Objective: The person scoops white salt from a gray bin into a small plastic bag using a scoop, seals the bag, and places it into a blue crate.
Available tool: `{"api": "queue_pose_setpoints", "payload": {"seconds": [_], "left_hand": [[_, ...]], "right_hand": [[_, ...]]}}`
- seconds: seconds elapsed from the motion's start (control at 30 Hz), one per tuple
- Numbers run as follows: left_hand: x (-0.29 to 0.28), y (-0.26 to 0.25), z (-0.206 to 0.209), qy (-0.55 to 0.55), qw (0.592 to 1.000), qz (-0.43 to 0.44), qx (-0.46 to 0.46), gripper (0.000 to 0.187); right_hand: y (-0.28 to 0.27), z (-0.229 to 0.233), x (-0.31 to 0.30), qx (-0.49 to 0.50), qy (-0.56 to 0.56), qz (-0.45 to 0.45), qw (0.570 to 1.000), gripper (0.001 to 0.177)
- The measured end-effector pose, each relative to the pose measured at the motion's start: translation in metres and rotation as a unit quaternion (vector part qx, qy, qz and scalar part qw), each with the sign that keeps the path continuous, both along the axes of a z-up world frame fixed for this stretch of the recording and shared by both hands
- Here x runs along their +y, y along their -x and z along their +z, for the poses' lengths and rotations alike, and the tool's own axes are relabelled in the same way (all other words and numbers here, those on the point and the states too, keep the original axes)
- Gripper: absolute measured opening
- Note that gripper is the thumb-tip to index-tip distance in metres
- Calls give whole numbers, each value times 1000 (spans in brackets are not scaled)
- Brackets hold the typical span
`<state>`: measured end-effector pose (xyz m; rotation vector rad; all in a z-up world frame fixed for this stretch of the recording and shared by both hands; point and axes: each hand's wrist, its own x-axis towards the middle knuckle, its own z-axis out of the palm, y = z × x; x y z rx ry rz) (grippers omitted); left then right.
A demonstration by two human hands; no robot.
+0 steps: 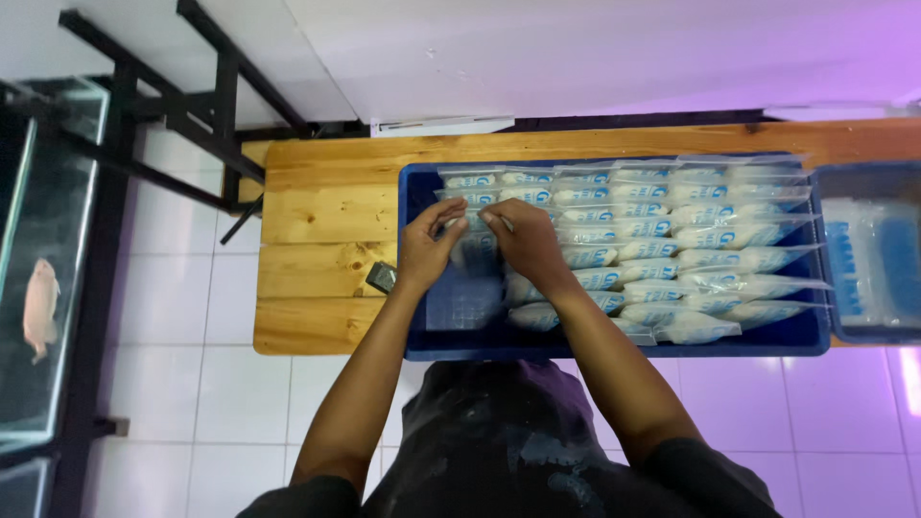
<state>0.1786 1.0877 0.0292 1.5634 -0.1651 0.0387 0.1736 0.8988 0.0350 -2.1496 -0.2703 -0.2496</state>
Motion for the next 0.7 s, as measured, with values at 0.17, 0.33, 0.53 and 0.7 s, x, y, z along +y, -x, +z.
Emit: {"api": "queue_pose_setpoints", "payload": {"seconds": [0.17,0.33,0.53,0.7], "left_hand": [[2,-6,-3,-24,999,37,-27,35],[-12,6,-3,-66,988,85,-107,32],[-76,32,9,-21,989,47,-141,34],[-146,51,7,99,993,-48,-34,57]], "right_hand": [[11,6,-1,65,-62,-35,995,19],[34,16,-23,104,-105,-92,985,17],[57,20,-67,172,-136,-161,962,22],[64,21,-106,93,-236,-158,954,16]]}}
